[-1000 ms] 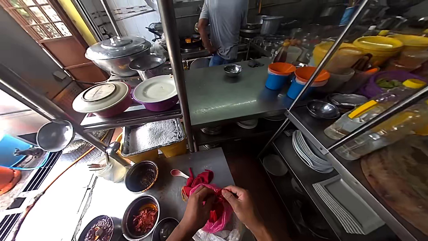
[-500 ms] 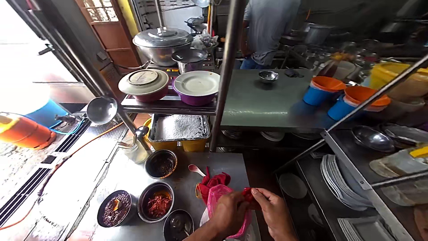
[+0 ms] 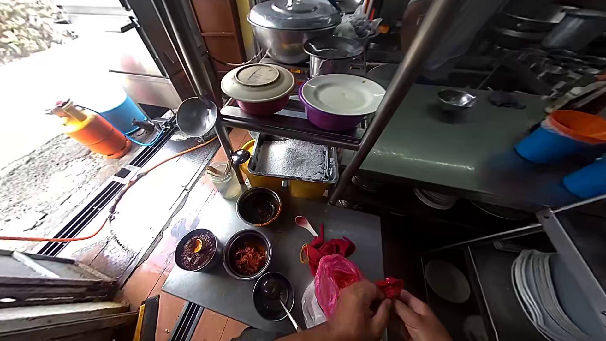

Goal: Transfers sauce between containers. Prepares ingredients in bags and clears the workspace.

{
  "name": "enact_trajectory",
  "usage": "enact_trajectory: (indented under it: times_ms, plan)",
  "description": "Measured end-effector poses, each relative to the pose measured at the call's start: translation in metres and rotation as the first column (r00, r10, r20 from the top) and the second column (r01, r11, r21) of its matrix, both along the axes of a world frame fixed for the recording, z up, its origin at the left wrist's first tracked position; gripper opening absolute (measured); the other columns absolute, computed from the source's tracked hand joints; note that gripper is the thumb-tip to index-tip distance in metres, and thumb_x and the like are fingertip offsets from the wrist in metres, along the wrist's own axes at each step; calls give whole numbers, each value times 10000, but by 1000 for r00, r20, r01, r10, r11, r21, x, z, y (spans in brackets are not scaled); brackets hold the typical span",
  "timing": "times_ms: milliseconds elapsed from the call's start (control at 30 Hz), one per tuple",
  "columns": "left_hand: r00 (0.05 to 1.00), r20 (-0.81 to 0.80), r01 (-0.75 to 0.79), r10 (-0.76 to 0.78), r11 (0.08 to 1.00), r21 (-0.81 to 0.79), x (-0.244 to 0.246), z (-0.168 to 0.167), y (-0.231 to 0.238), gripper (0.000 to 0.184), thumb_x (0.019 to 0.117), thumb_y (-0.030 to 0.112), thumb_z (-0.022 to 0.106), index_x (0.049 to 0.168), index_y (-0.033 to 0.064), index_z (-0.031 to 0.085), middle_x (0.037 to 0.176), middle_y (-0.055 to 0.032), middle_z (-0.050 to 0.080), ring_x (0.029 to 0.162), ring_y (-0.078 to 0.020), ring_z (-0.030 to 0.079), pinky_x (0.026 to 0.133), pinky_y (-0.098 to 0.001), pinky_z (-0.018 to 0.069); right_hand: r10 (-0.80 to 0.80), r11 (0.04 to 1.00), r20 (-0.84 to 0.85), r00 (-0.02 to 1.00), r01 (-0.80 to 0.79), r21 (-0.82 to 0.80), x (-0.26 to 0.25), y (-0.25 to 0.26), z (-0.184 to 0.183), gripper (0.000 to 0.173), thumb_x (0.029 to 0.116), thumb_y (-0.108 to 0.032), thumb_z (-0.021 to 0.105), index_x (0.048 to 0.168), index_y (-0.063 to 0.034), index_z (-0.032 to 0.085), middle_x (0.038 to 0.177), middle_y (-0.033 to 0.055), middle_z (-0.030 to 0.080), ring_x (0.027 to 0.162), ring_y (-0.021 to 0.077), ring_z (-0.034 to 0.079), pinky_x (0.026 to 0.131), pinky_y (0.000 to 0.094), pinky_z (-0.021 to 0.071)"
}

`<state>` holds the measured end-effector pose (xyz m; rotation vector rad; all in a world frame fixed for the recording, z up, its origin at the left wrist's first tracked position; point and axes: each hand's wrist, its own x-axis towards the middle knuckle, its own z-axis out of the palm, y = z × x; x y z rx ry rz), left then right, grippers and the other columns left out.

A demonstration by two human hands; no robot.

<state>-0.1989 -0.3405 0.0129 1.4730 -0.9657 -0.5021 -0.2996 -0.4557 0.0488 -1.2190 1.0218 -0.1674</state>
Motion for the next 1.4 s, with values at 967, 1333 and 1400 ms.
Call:
enact_trajectory:
  times_ms: [967, 1333, 1400]
  plan:
    - [-56, -889, -190, 455, 869, 456, 51, 30, -26, 382, 1087, 284, 274, 1109, 14, 543, 915, -176, 652, 791, -278, 663, 698, -452, 568, -702, 563, 73, 708, 489, 667, 15, 22, -13, 302, 1086, -207, 276, 1067, -43, 529, 888, 140, 661, 749, 236, 702, 642, 391, 614]
    - [71, -933, 52, 352, 933, 356, 34, 32, -36, 493, 1102, 382, 231, 1044, 42, 585, 859, -151, 674, 803, -273, 680, 725, -478, 575, -20, 997, 254, 967, 0, 80, -28, 14, -23, 571, 853, -341, 752, 1276, 4, 582, 1106, 102, 696, 978, 192, 704, 830, 376, 621]
    - [110, -919, 71, 380, 919, 388, 27, 31, -37, 486, 1102, 370, 248, 1028, 43, 600, 856, -147, 679, 795, -269, 683, 711, -471, 575, -9, 997, 45, 999, 13, -76, -18, 14, -20, 353, 905, -256, 713, 1153, -11, 658, 1007, 91, 714, 922, 176, 708, 813, 372, 612]
